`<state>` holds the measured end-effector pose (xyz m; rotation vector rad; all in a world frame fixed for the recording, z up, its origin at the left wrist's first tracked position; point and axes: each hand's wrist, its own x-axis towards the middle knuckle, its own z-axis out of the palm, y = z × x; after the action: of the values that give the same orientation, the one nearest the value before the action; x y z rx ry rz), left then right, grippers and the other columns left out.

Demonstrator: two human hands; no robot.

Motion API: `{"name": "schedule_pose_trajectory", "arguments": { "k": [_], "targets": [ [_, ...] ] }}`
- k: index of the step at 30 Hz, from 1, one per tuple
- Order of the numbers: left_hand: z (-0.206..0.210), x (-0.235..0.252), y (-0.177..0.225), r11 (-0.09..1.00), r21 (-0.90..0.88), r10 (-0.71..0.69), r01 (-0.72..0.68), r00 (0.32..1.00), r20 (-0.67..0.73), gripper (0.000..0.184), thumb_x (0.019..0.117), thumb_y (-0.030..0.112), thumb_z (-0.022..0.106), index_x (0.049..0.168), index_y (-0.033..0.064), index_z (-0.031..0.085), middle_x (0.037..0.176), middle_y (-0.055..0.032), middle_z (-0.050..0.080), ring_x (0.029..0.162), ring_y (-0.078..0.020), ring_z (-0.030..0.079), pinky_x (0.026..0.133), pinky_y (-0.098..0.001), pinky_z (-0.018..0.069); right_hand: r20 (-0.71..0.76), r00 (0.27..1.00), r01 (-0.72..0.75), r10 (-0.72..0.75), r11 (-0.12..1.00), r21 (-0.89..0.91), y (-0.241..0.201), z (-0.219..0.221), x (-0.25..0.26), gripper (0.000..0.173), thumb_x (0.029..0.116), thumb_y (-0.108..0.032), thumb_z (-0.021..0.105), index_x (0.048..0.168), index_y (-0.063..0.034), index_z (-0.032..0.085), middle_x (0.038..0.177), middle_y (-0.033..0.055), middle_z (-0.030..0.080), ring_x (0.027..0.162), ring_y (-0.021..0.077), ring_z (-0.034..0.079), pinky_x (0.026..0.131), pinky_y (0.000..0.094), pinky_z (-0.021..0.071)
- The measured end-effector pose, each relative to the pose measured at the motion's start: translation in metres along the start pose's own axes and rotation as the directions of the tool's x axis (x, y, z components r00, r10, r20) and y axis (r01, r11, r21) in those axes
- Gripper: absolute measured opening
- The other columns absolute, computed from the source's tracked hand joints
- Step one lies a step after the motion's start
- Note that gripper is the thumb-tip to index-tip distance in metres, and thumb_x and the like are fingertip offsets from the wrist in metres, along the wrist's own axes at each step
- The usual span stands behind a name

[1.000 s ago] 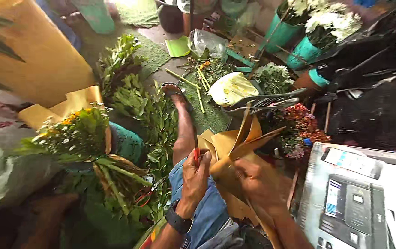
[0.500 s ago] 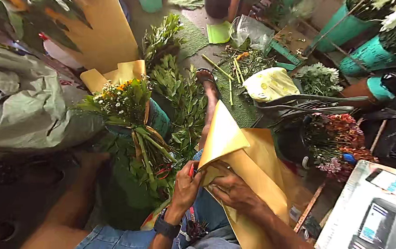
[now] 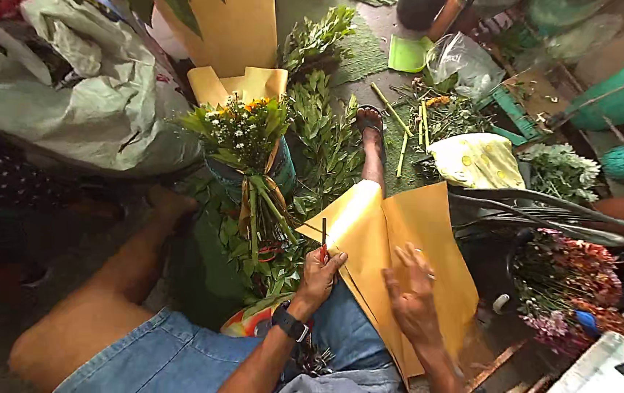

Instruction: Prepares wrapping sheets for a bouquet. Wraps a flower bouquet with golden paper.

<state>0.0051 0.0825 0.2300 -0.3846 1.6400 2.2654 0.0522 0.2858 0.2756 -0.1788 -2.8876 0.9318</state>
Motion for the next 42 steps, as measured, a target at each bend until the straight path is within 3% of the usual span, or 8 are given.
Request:
{"name": "schedule_pose_trajectory", "arguments": {
  "k": [7, 11, 14, 18, 25, 30, 39, 42],
  "targets": [
    [0.000, -0.003, -0.007, 0.984, 0.176, 0.041, -0.007, 0.982, -0.186, 0.020, 0.0981, 0.022, 0.065, 0.090, 0.0033, 0.069, 0.070, -0.0032, 0.065, 0.058, -0.0119, 0.061, 0.057, -0.0301, 0.0537, 0.305, 0.941, -0.181, 0.144, 0.979, 0.096, 0.013, 0.065, 0.037, 0.075, 0.1046, -0.057, 0.033, 0.163, -0.0112, 0.027, 0.170, 0.0163, 0.018, 0.157, 0.0321, 0.019, 0.127, 0.0577, 0.0175],
    [-0.001, -0.009, 0.010, 0.873, 0.475, 0.313, -0.107, 0.871, -0.379, 0.051, 0.0897, 0.025, 0.075, 0.128, -0.0024, 0.054, 0.088, -0.0050, 0.060, 0.071, -0.0122, 0.058, 0.064, -0.0298, 0.0538, 0.325, 0.930, -0.225, 0.171, 0.965, 0.135, 0.016, 0.060, 0.034, 0.085, 0.1004, -0.064, 0.040, 0.164, -0.0101, 0.024, 0.171, 0.0163, 0.015, 0.158, 0.0310, 0.016, 0.127, 0.0554, 0.0169],
    [0.001, -0.008, 0.033, 0.732, 0.638, 0.478, -0.239, 0.847, -0.231, 0.030, 0.0949, 0.018, 0.065, 0.117, -0.0015, 0.064, 0.098, -0.0084, 0.067, 0.083, -0.0122, 0.065, 0.075, -0.0287, 0.0577, 0.322, 0.931, -0.242, 0.175, 0.953, 0.183, 0.018, 0.059, 0.027, 0.101, 0.0916, -0.073, 0.050, 0.164, -0.0073, 0.023, 0.171, 0.0165, 0.016, 0.158, 0.0297, 0.017, 0.128, 0.0525, 0.0186],
    [0.024, 0.005, 0.052, 0.842, 0.539, 0.040, 0.012, 0.996, -0.086, 0.025, 0.0985, 0.019, 0.059, 0.116, 0.0034, 0.069, 0.090, -0.0057, 0.070, 0.069, -0.0132, 0.066, 0.065, -0.0330, 0.0581, 0.311, 0.936, -0.243, 0.166, 0.943, 0.228, 0.019, 0.060, 0.026, 0.097, 0.0941, -0.070, 0.049, 0.163, -0.0060, 0.024, 0.170, 0.0172, 0.017, 0.158, 0.0295, 0.018, 0.128, 0.0521, 0.0185],
    [0.061, 0.034, 0.042, 0.899, -0.219, -0.420, 0.380, 0.890, -0.178, 0.035, 0.0934, 0.002, 0.069, 0.124, -0.0042, 0.053, 0.068, -0.0098, 0.058, 0.042, -0.0132, 0.049, 0.037, -0.0250, 0.0416, 0.310, 0.945, -0.207, 0.103, 0.923, 0.324, 0.011, 0.045, 0.001, 0.073, 0.1065, -0.052, 0.031, 0.162, -0.0040, 0.028, 0.170, 0.0192, 0.017, 0.158, 0.0294, 0.016, 0.128, 0.0497, 0.0193],
    [0.054, 0.020, 0.026, 0.997, -0.020, -0.082, 0.079, 0.943, -0.322, 0.017, 0.0857, 0.000, 0.074, 0.099, -0.0013, 0.063, 0.069, -0.0056, 0.058, 0.054, -0.0130, 0.054, 0.050, -0.0284, 0.0482, 0.304, 0.940, -0.210, 0.155, 0.965, 0.159, -0.001, 0.025, 0.001, 0.066, 0.1059, -0.053, 0.036, 0.156, -0.0105, 0.044, 0.167, 0.0163, 0.029, 0.154, 0.0315, 0.028, 0.124, 0.0550, 0.0271],
    [0.042, 0.024, 0.009, 0.999, 0.035, -0.028, 0.037, 0.972, -0.233, 0.032, 0.0888, -0.002, 0.066, 0.120, -0.0024, 0.060, 0.075, -0.0067, 0.062, 0.053, -0.0134, 0.056, 0.047, -0.0271, 0.0488, 0.381, 0.909, -0.306, 0.166, 0.888, 0.343, 0.043, 0.076, 0.071, 0.077, 0.1072, -0.055, 0.029, 0.166, -0.0076, 0.013, 0.172, 0.0185, 0.009, 0.159, 0.0271, 0.013, 0.129, 0.0472, 0.0180],
    [0.023, 0.016, 0.008, 0.959, 0.271, 0.036, 0.080, 0.916, -0.399, 0.035, 0.0900, 0.008, 0.068, 0.124, -0.0012, 0.061, 0.098, -0.0116, 0.064, 0.084, -0.0185, 0.062, 0.074, -0.0352, 0.0547, 0.372, 0.912, -0.345, 0.171, 0.811, 0.473, 0.051, 0.077, 0.065, 0.071, 0.1108, -0.046, 0.026, 0.165, -0.0036, 0.010, 0.171, 0.0198, 0.008, 0.159, 0.0234, 0.014, 0.130, 0.0400, 0.0168]
  ]
}}
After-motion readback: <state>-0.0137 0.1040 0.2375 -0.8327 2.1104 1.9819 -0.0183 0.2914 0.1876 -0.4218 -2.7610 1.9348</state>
